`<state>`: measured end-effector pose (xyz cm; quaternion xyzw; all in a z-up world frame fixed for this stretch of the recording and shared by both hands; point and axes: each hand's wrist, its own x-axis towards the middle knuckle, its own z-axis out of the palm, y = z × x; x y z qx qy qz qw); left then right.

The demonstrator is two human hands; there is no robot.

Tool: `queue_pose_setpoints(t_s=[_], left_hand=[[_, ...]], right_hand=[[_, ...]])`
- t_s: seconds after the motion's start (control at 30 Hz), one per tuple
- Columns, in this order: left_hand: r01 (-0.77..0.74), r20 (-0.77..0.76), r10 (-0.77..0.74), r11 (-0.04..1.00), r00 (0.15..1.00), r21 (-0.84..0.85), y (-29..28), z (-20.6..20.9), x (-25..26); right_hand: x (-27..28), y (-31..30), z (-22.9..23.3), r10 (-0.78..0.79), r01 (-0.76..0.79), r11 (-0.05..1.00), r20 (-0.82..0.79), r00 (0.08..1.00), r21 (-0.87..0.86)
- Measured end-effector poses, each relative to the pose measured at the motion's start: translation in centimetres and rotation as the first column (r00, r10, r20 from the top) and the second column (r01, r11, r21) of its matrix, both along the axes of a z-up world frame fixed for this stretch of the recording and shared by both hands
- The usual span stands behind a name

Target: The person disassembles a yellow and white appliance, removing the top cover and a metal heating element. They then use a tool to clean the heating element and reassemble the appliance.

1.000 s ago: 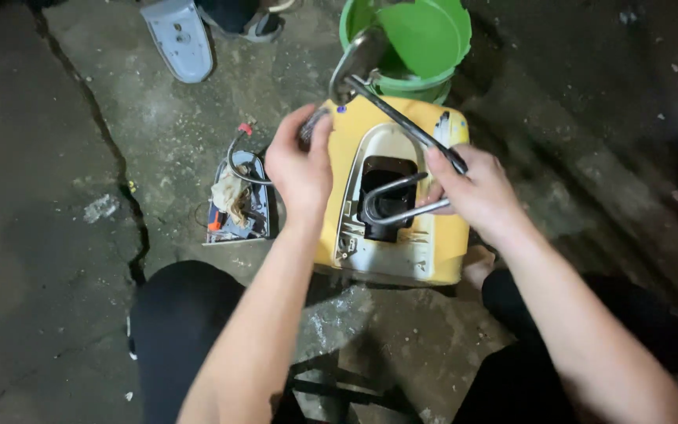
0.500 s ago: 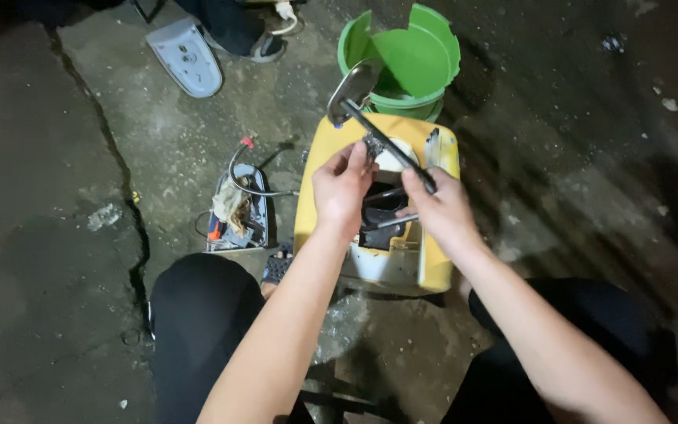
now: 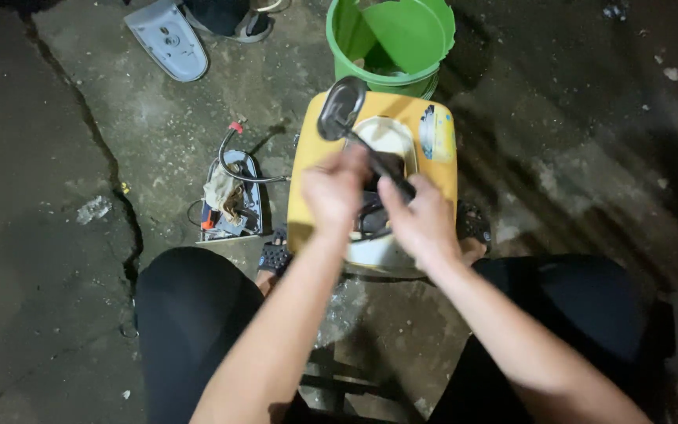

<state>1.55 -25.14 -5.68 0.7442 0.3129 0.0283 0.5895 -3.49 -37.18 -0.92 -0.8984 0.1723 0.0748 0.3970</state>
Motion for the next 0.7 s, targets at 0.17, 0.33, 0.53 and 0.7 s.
queue_pose_setpoints(t_s=[0.17,0.33,0.53,0.7], left_hand=[[0.023,0.157,-0.035,0.997,0.987,0.075,0.2,-4.4,2.1],[0.035,0.057,-0.037,0.999,0.998,0.035,-1.6,1.7,-2.2],[0.113,0.136,-0.120,0.992,0.983,0.061,1.8,-2.9,0.5],[0.082,0.186,-0.044,0.977,0.982,-0.198,0.8,-1.8,-1.6]], right_hand=[[-3.0,1.9,4.1,-0.014,0.015,0.999,-0.020,1.000,0.048],[-1.8,-0.1,0.6,-0.022,0.021,0.998,0.005,1.000,0.064],[-4.4,-0.2,2.0,-0.018,0.018,1.000,-0.017,1.000,0.026],[-5.2,-1.8,1.1,0.025,-0.025,1.000,0.009,1.000,-0.018]])
